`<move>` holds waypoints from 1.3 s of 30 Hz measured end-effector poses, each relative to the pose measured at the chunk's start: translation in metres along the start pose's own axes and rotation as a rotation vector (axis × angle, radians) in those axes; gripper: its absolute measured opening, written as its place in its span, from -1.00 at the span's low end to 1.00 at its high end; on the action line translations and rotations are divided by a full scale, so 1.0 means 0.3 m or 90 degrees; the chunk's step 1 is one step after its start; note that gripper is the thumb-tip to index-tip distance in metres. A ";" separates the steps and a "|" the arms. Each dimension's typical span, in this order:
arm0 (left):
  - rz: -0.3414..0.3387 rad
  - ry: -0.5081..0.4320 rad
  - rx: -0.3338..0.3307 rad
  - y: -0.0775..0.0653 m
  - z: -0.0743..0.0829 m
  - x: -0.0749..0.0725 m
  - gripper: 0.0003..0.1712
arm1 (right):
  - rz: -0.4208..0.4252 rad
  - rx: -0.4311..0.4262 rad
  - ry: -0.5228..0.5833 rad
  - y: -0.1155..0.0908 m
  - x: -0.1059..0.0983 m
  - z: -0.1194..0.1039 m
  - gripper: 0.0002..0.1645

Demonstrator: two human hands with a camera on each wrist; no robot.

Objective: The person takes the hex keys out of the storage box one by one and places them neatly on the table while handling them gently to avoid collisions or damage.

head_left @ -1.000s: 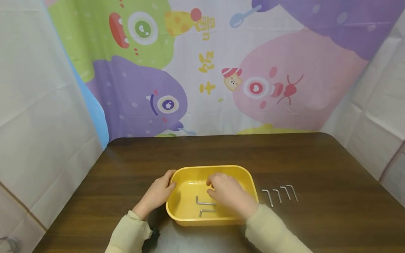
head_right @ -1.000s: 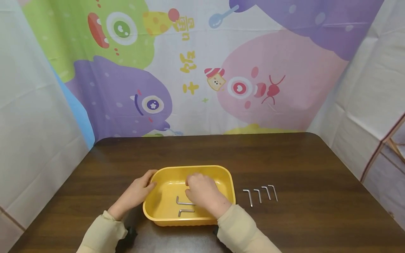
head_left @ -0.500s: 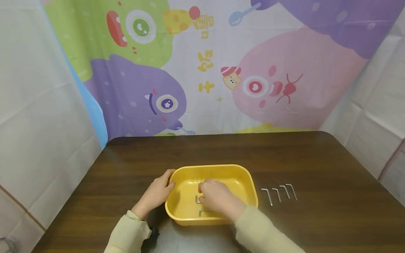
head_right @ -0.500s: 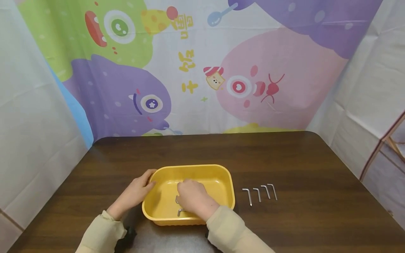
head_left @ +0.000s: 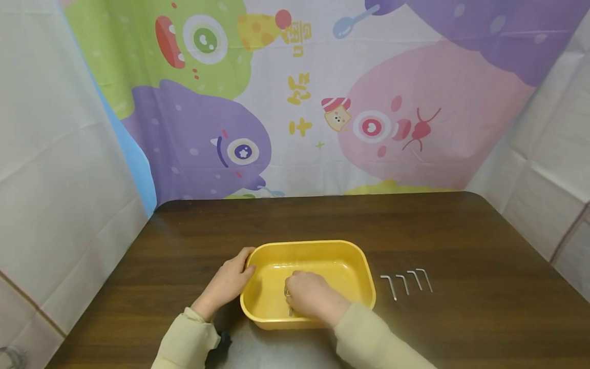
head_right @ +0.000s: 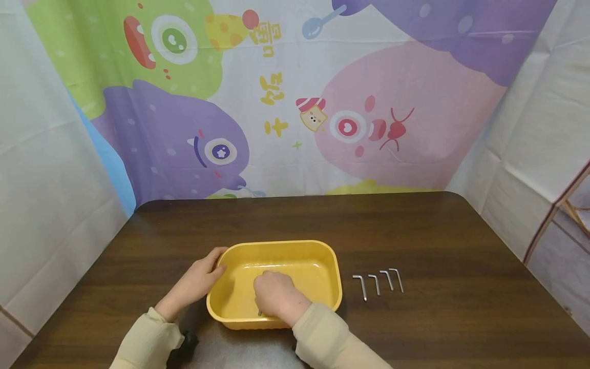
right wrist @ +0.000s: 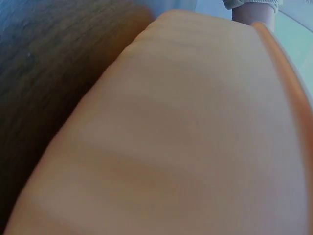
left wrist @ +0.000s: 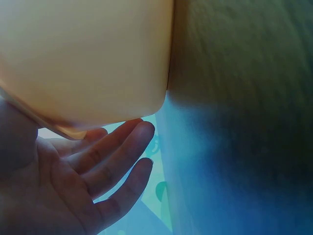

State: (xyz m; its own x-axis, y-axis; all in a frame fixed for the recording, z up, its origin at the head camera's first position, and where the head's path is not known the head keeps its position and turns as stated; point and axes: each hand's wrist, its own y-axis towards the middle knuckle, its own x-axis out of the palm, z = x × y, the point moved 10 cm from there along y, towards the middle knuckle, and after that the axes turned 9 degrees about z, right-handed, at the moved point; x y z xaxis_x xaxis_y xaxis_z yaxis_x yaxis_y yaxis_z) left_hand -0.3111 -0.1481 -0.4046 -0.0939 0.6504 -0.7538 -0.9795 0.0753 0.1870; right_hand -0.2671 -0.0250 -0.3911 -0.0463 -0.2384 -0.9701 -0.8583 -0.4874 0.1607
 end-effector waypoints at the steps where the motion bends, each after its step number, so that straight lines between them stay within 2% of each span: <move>1: -0.001 0.000 0.000 0.001 -0.001 0.001 -0.59 | 0.001 0.000 0.001 0.000 0.002 0.001 -0.83; 10: -0.004 0.000 -0.003 0.004 -0.011 0.009 -0.58 | 0.008 -0.004 -0.007 -0.004 0.014 0.003 -0.99; 15: -0.006 0.000 -0.006 0.003 -0.011 0.010 -0.58 | 0.012 0.005 -0.017 -0.003 0.023 0.009 -0.97; 19: -0.004 0.000 -0.005 0.002 -0.009 0.009 -0.57 | 0.017 0.016 -0.036 -0.002 0.027 0.015 -0.89; 27: -0.001 0.002 -0.002 0.005 -0.007 0.004 -0.57 | -0.014 0.038 -0.056 0.003 0.048 0.029 -0.74; 39: 0.004 0.011 0.007 0.004 -0.005 0.001 -0.59 | -0.032 0.045 -0.067 0.000 0.053 0.027 -0.68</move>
State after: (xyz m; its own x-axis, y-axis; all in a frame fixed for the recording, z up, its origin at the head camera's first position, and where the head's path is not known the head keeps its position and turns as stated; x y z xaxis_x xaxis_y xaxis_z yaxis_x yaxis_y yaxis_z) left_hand -0.3127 -0.1489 -0.4056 -0.1030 0.6379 -0.7632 -0.9768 0.0800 0.1986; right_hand -0.2721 -0.0219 -0.4080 -0.0534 -0.1238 -0.9909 -0.8944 -0.4354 0.1026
